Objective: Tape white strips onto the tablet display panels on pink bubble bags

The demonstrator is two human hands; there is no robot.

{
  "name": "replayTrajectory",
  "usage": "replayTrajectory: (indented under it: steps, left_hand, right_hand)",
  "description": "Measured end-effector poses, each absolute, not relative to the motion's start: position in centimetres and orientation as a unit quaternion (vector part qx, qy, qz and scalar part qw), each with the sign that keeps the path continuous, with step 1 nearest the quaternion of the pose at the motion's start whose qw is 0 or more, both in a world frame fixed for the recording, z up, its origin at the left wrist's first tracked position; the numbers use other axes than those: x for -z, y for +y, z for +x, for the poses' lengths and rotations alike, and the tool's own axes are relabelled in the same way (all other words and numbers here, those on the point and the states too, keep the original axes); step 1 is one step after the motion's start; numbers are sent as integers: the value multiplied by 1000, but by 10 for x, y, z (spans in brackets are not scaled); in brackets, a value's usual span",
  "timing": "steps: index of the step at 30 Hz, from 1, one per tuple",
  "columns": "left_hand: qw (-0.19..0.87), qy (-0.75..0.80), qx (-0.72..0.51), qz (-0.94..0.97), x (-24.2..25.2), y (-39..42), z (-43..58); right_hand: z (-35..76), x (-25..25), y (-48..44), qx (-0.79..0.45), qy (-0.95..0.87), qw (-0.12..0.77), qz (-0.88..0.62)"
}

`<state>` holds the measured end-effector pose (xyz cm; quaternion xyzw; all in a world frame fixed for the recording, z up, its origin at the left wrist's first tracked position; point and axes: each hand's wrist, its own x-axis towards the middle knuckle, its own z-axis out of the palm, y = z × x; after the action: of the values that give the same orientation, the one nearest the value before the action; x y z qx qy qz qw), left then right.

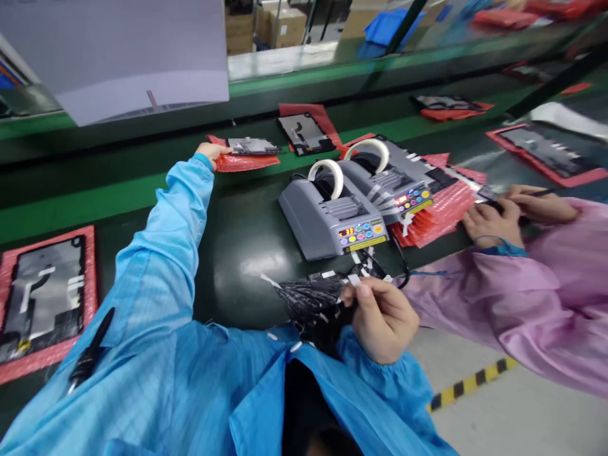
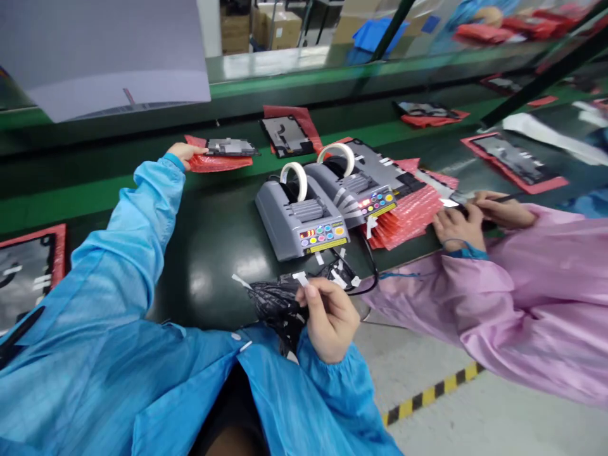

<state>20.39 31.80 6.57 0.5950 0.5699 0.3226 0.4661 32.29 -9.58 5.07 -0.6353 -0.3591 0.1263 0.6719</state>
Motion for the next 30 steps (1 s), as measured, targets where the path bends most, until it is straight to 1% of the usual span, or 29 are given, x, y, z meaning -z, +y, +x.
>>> replayTrajectory:
  steps: [2,4,8,11,13,14,16,18,19,21,23,24,25,27,30]
  left_hand:
    - [533,570,-360,512,-64,277,165]
    - [536,565,-391,491,-50,224,125]
    - [539,579,-400,463,-5,109,61]
    - [527,599,-397,453,22,46,33]
    - [491,604,-379,500,24,20,19]
    - [461,612,-350,540,20,12,11]
    - [373,644,-234,626,3,4,-5]
    - [260,668,-100,691,-19,8,-16]
    - [206,658,-62,722,-28,14,-18]
    - [131,574,-61,806,-38,35,-11]
    - [121,417,-88,896,-35,64,9]
    - [129,347,-77,926,-29,78,20]
    - [134,307,-68,940,-21,92,31]
    - [136,274,-50,951,-3,113,46]
    - [134,272,-30,952,18,128,48]
  right_hand:
    - [313,-47,-88,-155,-381,675,-612]
    - [303,-44,-82,-185,-394,673,-598]
    - [282,-39,-66,-243,-415,652,-586]
    - [267,-25,-45,-287,-439,607,-597]
    - [258,-11,-31,-303,-454,568,-616]
    - [255,-3,-25,-308,-459,550,-626]
    - [249,9,-15,-322,-461,521,-642]
    - [246,14,-8,-341,-457,503,-649]
    - [246,13,-4,-352,-454,495,-652]
    - [246,8,6,-363,-450,478,-661]
    - [248,-1,20,-368,-456,454,-672]
    - [249,-5,28,-368,-462,438,-678]
    - [249,-8,37,-367,-471,420,-684]
    - [249,-10,53,-364,-486,382,-697]
    - [247,-5,74,-349,-519,329,-707]
